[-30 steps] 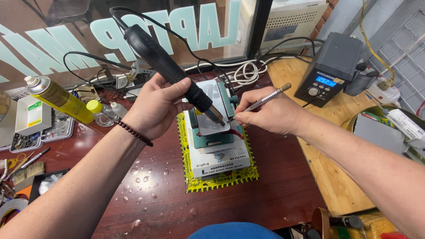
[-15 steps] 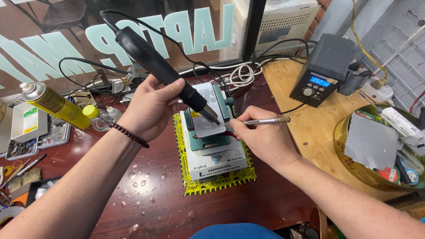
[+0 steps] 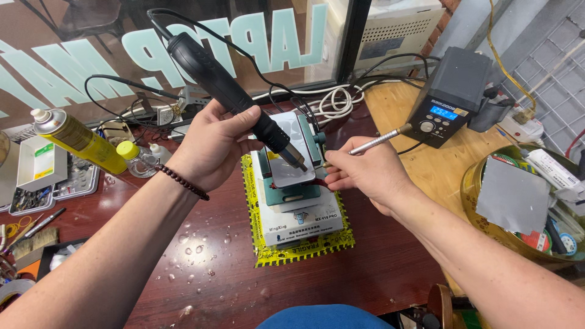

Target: The person holds a hot air gun over a phone clamped in a repair fixture, heating the screen while working a thin pry tool along the edge of the display. They continue heating and prying around the phone to separate the screen from the body.

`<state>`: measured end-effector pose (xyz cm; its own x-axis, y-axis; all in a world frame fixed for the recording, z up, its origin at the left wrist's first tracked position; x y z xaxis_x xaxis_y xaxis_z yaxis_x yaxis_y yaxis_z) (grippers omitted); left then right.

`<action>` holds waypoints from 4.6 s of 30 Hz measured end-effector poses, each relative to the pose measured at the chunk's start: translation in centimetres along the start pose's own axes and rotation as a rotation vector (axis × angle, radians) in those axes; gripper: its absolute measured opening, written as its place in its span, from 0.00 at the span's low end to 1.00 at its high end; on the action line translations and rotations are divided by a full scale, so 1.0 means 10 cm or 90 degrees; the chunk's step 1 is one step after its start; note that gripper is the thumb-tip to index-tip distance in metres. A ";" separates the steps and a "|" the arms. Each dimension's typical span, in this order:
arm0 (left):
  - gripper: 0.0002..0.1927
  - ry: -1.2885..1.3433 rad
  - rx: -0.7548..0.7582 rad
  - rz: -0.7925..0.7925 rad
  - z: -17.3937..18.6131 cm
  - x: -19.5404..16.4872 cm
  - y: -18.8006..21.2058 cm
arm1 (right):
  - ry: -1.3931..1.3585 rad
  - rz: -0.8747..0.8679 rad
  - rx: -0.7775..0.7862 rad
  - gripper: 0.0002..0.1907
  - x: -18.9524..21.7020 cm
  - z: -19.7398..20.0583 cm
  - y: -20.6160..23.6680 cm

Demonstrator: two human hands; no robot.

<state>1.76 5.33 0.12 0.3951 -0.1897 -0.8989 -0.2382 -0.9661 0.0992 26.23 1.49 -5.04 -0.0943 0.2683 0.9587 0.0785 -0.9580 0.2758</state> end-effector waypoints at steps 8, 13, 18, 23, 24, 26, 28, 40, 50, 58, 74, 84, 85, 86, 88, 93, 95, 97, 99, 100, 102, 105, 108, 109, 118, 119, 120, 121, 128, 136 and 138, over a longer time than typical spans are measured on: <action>0.10 0.009 0.010 -0.004 -0.01 0.00 -0.05 | 0.013 -0.032 -0.011 0.09 -0.02 0.02 -0.02; 0.10 0.023 0.021 -0.003 -0.01 0.00 -0.05 | -0.016 -0.019 -0.021 0.09 -0.01 0.01 0.05; 0.10 0.026 0.020 -0.003 -0.02 -0.02 -0.04 | -0.004 -0.018 -0.026 0.09 -0.02 0.03 0.06; 0.11 0.012 0.000 0.015 -0.02 -0.01 -0.01 | -0.016 -0.025 -0.030 0.09 -0.05 0.03 0.06; 0.11 0.015 -0.001 0.015 -0.02 -0.01 -0.02 | -0.016 -0.021 -0.027 0.09 -0.04 0.03 0.05; 0.11 0.013 0.007 0.005 -0.02 -0.02 -0.02 | -0.012 -0.013 -0.021 0.08 -0.02 0.02 0.04; 0.11 0.015 0.009 0.005 -0.02 -0.01 -0.02 | 0.001 -0.012 -0.023 0.08 0.01 0.01 0.04; 0.10 0.010 0.005 0.009 0.08 0.04 -0.08 | 0.163 0.033 0.000 0.07 0.26 -0.06 0.00; 0.11 0.012 0.003 0.017 0.02 0.02 -0.05 | 0.137 0.064 -0.018 0.07 0.17 -0.07 0.07; 0.08 0.030 -0.011 -0.001 0.17 -0.04 -0.03 | 0.172 0.181 -0.055 0.06 0.21 -0.06 0.16; 0.07 0.033 -0.047 0.001 0.23 -0.08 0.09 | 0.280 0.216 -0.140 0.06 0.29 -0.12 0.41; 0.09 0.017 -0.017 0.010 0.10 0.00 0.03 | 0.185 0.178 -0.175 0.08 0.13 -0.13 0.47; 0.09 0.016 -0.011 0.009 0.07 0.00 0.01 | 0.179 0.178 -0.178 0.07 0.12 -0.14 0.47; 0.09 0.014 -0.006 0.007 0.05 0.00 -0.01 | 0.174 0.178 -0.181 0.07 0.12 -0.14 0.47; 0.10 0.010 0.007 0.008 0.01 0.00 -0.05 | 0.162 0.180 -0.182 0.07 0.11 -0.15 0.47; 0.11 0.006 0.041 0.007 -0.04 0.02 -0.14 | 0.182 0.197 -0.175 0.06 0.12 -0.18 0.49; 0.12 0.003 0.050 0.014 -0.05 0.04 -0.17 | 0.200 0.195 -0.177 0.06 0.12 -0.18 0.51; 0.12 -0.003 0.062 0.016 -0.04 0.05 -0.19 | 0.206 0.201 -0.176 0.06 0.12 -0.19 0.52; 0.12 -0.012 0.080 0.013 -0.04 0.05 -0.21 | 0.201 0.213 -0.179 0.06 0.12 -0.20 0.52; 0.11 -0.013 0.086 0.017 -0.04 0.05 -0.23 | 0.197 0.215 -0.184 0.06 0.12 -0.20 0.51; 0.11 -0.016 0.101 0.026 -0.04 0.07 -0.26 | 0.190 0.220 -0.198 0.06 0.13 -0.18 0.49; 0.10 0.006 0.137 0.023 -0.07 0.09 -0.31 | 0.207 0.187 -0.239 0.06 0.12 -0.13 0.47; 0.11 0.004 0.162 0.021 -0.07 0.08 -0.33 | 0.271 0.200 -0.195 0.05 0.19 -0.15 0.48; 0.11 -0.005 0.160 0.025 -0.07 0.09 -0.33 | 0.297 0.190 -0.191 0.05 0.19 -0.16 0.49; 0.11 -0.028 0.112 0.023 -0.08 0.10 -0.33 | 0.187 0.139 -0.180 0.05 0.08 -0.11 0.32; 0.11 -0.022 0.116 0.016 -0.09 0.10 -0.33 | 0.145 0.135 -0.154 0.05 0.05 -0.10 0.27; 0.11 -0.013 0.123 0.011 -0.10 0.09 -0.33 | 0.106 0.130 -0.131 0.05 0.04 -0.06 0.23; 0.11 -0.021 0.112 0.009 -0.10 0.09 -0.33 | 0.102 0.129 -0.101 0.05 0.03 -0.02 0.19; 0.12 -0.057 0.049 0.005 -0.04 0.09 -0.24 | 0.124 0.135 -0.021 0.05 0.00 0.02 0.04; 0.11 -0.050 0.054 -0.018 -0.03 -0.04 -0.17 | 0.055 0.224 -0.155 0.06 0.06 -0.03 0.38; 0.11 -0.046 0.068 -0.015 -0.02 -0.08 -0.15 | 0.063 0.229 -0.199 0.07 0.06 0.03 0.45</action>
<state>1.96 6.87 0.76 0.3370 -0.1501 -0.9295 -0.3237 -0.9455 0.0353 26.79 -2.60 -3.17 -0.2112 -0.0812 0.9741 -0.1763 -0.9770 -0.1197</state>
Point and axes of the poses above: each hand's wrist, its own y-axis away from the middle knuckle, its own z-axis out of the back of the hand, x = y × z, the point moved 6 cm from there along -y, towards the middle knuckle, and after that the axes turned 6 degrees about y, right-handed, at the moved point
